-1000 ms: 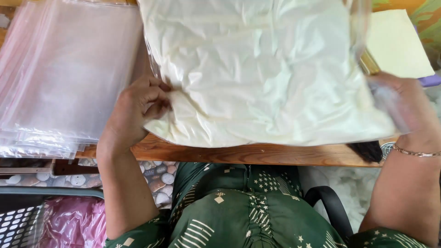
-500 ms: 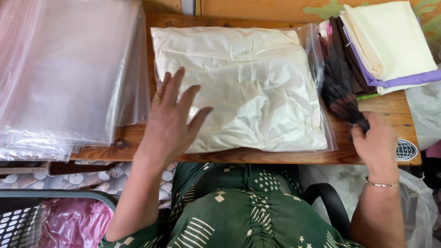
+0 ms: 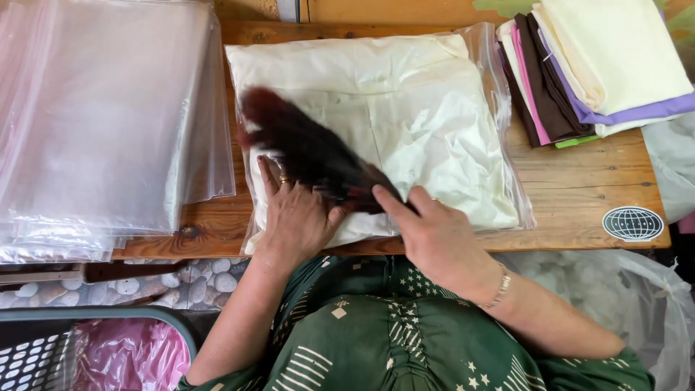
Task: The person places a folded white fabric into a clear zip-top bag, seals the bag, and uses a brush to smooth the fabric inside. The sealed package is then placed into a grey plastic basket.
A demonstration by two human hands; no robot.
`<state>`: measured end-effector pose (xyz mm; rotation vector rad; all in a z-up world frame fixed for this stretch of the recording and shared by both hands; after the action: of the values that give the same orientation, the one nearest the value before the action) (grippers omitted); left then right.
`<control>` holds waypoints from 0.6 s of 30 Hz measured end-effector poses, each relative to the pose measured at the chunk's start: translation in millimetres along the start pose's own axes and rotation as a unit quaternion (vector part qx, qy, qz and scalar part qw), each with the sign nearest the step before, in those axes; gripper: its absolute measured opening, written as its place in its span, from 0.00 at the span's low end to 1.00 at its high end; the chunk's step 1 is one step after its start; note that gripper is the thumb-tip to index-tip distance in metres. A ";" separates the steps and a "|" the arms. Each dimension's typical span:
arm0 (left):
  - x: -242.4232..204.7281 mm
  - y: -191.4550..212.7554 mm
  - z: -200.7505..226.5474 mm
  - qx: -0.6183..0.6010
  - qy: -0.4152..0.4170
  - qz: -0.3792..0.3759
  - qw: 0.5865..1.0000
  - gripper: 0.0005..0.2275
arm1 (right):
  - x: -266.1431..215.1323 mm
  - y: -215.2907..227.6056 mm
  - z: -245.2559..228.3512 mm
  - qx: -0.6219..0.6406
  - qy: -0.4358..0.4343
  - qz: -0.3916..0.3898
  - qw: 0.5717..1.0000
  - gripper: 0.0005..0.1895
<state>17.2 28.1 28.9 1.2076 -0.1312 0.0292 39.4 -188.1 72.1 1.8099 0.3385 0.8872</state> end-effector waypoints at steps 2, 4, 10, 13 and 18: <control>-3.4 -5.2 -5.9 -0.011 0.020 -0.008 1.000 0.34 | 4.1 -18.9 -0.6 -0.118 0.009 -0.114 0.986 0.24; -4.8 4.3 -1.2 -0.018 0.023 -0.012 0.999 0.34 | 15.1 1.3 26.0 -0.172 -0.071 -0.158 0.970 0.26; -1.5 7.2 1.9 -0.026 0.020 -0.026 0.999 0.35 | -19.1 -20.6 163.8 -0.168 -0.260 -0.160 0.937 0.24; 0.5 6.9 2.1 -0.021 0.014 -0.023 0.999 0.35 | -8.0 -6.5 121.0 -0.126 -0.243 -0.104 0.956 0.23; 0.0 -7.5 -5.7 -0.025 0.012 -0.001 1.000 0.36 | -8.6 5.4 2.8 -0.016 -0.101 -0.093 0.990 0.24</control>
<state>18.3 30.7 20.0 1.1575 -0.1097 0.0374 34.6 -197.4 72.9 1.7889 0.3552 0.5706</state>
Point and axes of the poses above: each hand's wrist, its own x-axis towards the middle knuckle, its own y-axis out of the back of the hand, z = x × y, the point moved 1 cm from there along x, towards the middle knuckle, and after that the axes turned 7 degrees about -x, right-handed, at the moved point
